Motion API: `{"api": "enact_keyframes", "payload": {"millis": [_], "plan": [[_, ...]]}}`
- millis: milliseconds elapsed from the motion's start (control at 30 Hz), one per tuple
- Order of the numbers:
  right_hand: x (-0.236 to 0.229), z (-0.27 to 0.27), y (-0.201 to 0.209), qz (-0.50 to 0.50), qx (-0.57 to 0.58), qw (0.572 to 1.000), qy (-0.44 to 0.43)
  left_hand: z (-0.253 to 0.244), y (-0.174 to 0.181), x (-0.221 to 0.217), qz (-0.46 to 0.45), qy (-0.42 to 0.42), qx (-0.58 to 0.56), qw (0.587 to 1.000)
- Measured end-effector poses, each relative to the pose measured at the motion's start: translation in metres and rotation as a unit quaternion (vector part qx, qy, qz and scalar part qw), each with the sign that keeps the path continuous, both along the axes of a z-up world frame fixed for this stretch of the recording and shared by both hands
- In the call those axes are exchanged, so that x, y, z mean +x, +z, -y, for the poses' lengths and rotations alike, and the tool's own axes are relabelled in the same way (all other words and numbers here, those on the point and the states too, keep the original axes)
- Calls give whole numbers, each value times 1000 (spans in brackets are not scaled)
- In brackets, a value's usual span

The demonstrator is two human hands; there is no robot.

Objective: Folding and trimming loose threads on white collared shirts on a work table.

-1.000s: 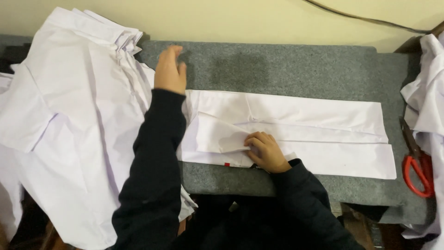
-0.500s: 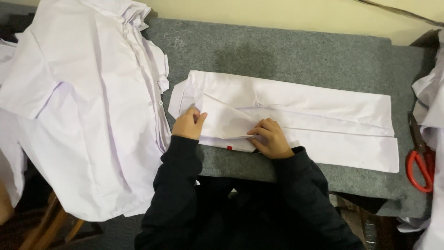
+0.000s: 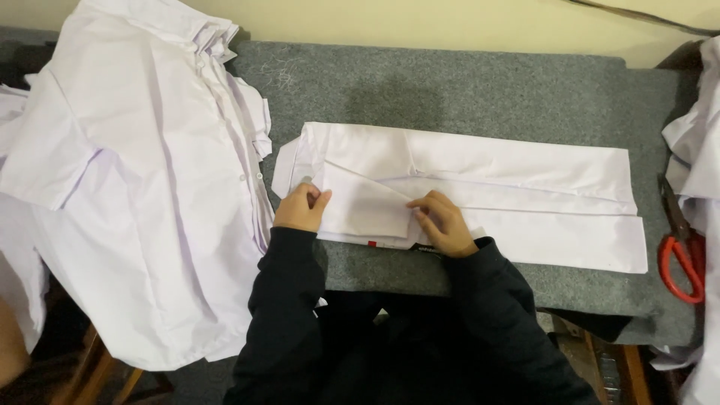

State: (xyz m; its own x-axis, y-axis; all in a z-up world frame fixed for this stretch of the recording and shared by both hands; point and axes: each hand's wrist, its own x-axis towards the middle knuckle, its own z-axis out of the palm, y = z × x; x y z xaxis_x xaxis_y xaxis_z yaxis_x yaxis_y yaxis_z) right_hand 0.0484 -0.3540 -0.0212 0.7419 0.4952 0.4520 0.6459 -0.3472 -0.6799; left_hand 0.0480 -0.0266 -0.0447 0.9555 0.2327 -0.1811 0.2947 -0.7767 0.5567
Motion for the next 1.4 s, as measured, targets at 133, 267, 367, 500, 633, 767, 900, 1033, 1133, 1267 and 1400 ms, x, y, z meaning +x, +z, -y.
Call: {"api": "enact_keyframes", "payload": {"millis": [133, 267, 367, 500, 633, 767, 900, 1033, 1133, 1267, 1400], "plan": [[4, 1, -6, -60, 21, 994, -93, 2, 4, 15, 114, 37, -4, 993], [7, -10, 3, -70, -58, 989, -118, 17, -9, 33, 164, 70, 115, 977], [13, -12, -6, -67, -72, 984, -150, 31, -14, 37, 178, 113, 124, 970], [13, -14, -21, -57, -71, 977, -192, 39, -24, 39, 208, 126, 108, 964], [16, -14, -35, -31, -94, 966, -238, 45, -35, 40, 235, 131, 121, 956], [17, -13, -39, -31, -109, 962, -248, 47, -37, 41, 273, 157, 126, 941], [9, -13, -5, -69, -115, 965, -228, 43, -24, 29, 289, 145, 95, 942], [-11, -40, 47, 28, -117, 966, -227, 58, 15, 5, 438, 16, 142, 888], [-23, -74, 30, 103, -171, 964, -178, 83, 8, -12, 452, -114, 174, 868], [-26, -90, -17, 146, -307, 928, -150, 85, -36, -15, 330, -154, 212, 907], [-27, -87, -27, 169, -345, 907, -169, 85, -24, -20, 274, -163, 170, 932]]}}
